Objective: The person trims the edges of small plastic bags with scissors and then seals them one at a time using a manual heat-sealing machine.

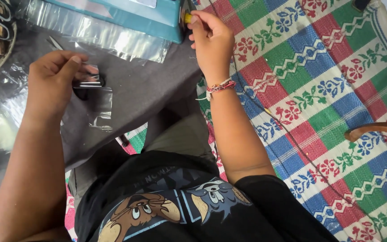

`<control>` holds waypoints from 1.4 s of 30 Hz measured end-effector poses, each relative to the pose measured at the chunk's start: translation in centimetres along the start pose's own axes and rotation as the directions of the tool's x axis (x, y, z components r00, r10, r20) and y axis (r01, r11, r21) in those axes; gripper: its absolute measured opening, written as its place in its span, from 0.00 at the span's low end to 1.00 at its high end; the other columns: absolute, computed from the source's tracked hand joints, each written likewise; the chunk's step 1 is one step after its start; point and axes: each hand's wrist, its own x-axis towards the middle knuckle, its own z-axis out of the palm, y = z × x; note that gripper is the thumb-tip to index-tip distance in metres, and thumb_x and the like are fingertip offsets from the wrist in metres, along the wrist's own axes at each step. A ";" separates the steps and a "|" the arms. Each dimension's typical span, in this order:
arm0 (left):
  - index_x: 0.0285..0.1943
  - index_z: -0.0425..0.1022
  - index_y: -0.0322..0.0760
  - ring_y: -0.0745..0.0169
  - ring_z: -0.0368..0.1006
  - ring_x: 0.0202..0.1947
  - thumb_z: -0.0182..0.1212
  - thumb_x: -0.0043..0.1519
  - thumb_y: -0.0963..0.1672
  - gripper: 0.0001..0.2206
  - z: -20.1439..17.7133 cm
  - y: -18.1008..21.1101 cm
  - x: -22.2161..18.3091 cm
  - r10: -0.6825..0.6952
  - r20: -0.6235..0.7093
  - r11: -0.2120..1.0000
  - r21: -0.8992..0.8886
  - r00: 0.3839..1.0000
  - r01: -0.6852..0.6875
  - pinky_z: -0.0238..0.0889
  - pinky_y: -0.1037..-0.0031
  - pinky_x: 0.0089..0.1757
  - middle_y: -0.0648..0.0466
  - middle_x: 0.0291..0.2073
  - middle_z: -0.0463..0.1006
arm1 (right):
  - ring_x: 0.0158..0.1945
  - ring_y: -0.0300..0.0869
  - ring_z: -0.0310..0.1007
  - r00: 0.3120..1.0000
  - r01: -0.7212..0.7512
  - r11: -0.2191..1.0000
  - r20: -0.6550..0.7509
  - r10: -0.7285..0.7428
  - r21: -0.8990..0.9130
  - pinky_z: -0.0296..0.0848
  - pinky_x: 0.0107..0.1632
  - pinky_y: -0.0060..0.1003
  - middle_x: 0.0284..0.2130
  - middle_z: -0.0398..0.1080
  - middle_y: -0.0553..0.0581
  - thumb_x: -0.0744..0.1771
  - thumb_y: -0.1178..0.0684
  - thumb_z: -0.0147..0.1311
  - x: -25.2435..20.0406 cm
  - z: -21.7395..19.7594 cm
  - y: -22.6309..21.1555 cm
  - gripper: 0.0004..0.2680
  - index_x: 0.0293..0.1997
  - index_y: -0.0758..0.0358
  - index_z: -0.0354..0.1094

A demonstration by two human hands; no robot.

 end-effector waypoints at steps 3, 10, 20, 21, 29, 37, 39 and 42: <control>0.53 0.77 0.35 0.72 0.78 0.38 0.52 0.75 0.42 0.08 -0.1 -0.5 0.0 0.027 -0.006 1.000 0.011 1.000 -0.027 0.72 0.83 0.46 0.52 0.39 0.83 | 0.27 0.35 0.80 1.000 -0.011 0.999 -0.006 0.011 0.039 0.84 0.28 0.27 0.31 0.81 0.51 0.68 0.51 0.52 0.0 0.2 0.4 0.08 0.46 0.59 0.77; 0.51 0.76 0.37 0.73 0.76 0.36 0.53 0.74 0.42 0.07 -0.2 0.7 0.3 -0.011 -0.009 0.999 -0.048 1.000 0.011 0.71 0.85 0.46 0.51 0.39 0.83 | 0.29 0.36 0.81 1.000 0.006 1.000 0.008 -0.006 -0.002 0.84 0.28 0.27 0.33 0.82 0.53 0.68 0.51 0.52 -0.2 0.0 0.0 0.09 0.48 0.60 0.77; 0.49 0.76 0.32 0.62 0.83 0.37 0.55 0.73 0.43 0.08 -2.1 3.3 5.1 0.174 0.096 0.982 -0.091 0.980 -0.166 0.73 0.79 0.39 0.50 0.39 0.83 | 0.29 0.37 0.80 0.999 0.038 0.997 -0.026 -0.040 -0.067 0.82 0.29 0.27 0.33 0.81 0.57 0.69 0.55 0.54 -0.4 0.7 -0.3 0.08 0.50 0.65 0.76; 0.49 0.77 0.33 0.63 0.83 0.37 0.54 0.74 0.43 0.08 -2.4 3.6 5.9 0.265 0.134 0.964 -0.069 0.955 -0.258 0.69 0.81 0.34 0.51 0.39 0.83 | 0.29 0.37 0.80 0.999 0.023 0.997 -0.046 -0.026 -0.069 0.82 0.29 0.27 0.33 0.81 0.57 0.69 0.54 0.55 -0.5 0.7 -0.5 0.08 0.49 0.66 0.77; 0.47 0.77 0.37 0.67 0.81 0.29 0.57 0.68 0.45 0.07 -2.7 4.1 11.6 0.023 0.227 0.915 -0.397 0.974 0.071 0.73 0.83 0.35 0.53 0.34 0.84 | 0.29 0.37 0.77 0.999 0.008 0.991 -0.033 -0.013 -0.134 0.79 0.32 0.27 0.34 0.79 0.59 0.70 0.59 0.54 -0.9 1.2 -1.9 0.07 0.51 0.69 0.75; 0.38 0.78 0.32 0.62 0.78 0.22 0.55 0.63 0.41 0.07 -2.1 4.1 12.1 -0.103 0.353 0.888 -0.390 0.930 0.246 0.70 0.81 0.29 0.48 0.27 0.82 | 0.28 0.34 0.71 0.969 -0.231 0.970 -0.077 0.236 0.073 0.69 0.24 0.23 0.40 0.72 0.56 0.70 0.59 0.50 -0.1 1.0 -5.3 0.10 0.57 0.65 0.69; 0.43 0.80 0.33 0.53 0.81 0.25 0.57 0.59 0.43 0.10 -2.0 4.7 11.2 -0.205 0.377 0.923 -0.232 0.903 0.307 0.70 0.70 0.30 0.47 0.31 0.84 | 0.29 0.29 0.62 0.980 -0.115 0.992 -0.173 0.104 -0.055 0.64 0.29 0.21 0.39 0.68 0.47 0.70 0.56 0.51 0.0 0.8 -6.2 0.08 0.55 0.58 0.69; 0.41 0.80 0.36 0.67 0.78 0.31 0.54 0.60 0.45 0.11 -2.4 5.3 9.4 -0.256 0.367 0.936 -0.137 0.894 0.324 0.68 0.76 0.35 0.53 0.28 0.85 | 0.30 0.33 0.58 0.942 0.288 0.953 -0.154 -0.299 -0.093 0.59 0.31 0.27 0.40 0.66 0.53 0.72 0.58 0.51 1.3 -0.4 -6.3 0.06 0.55 0.62 0.67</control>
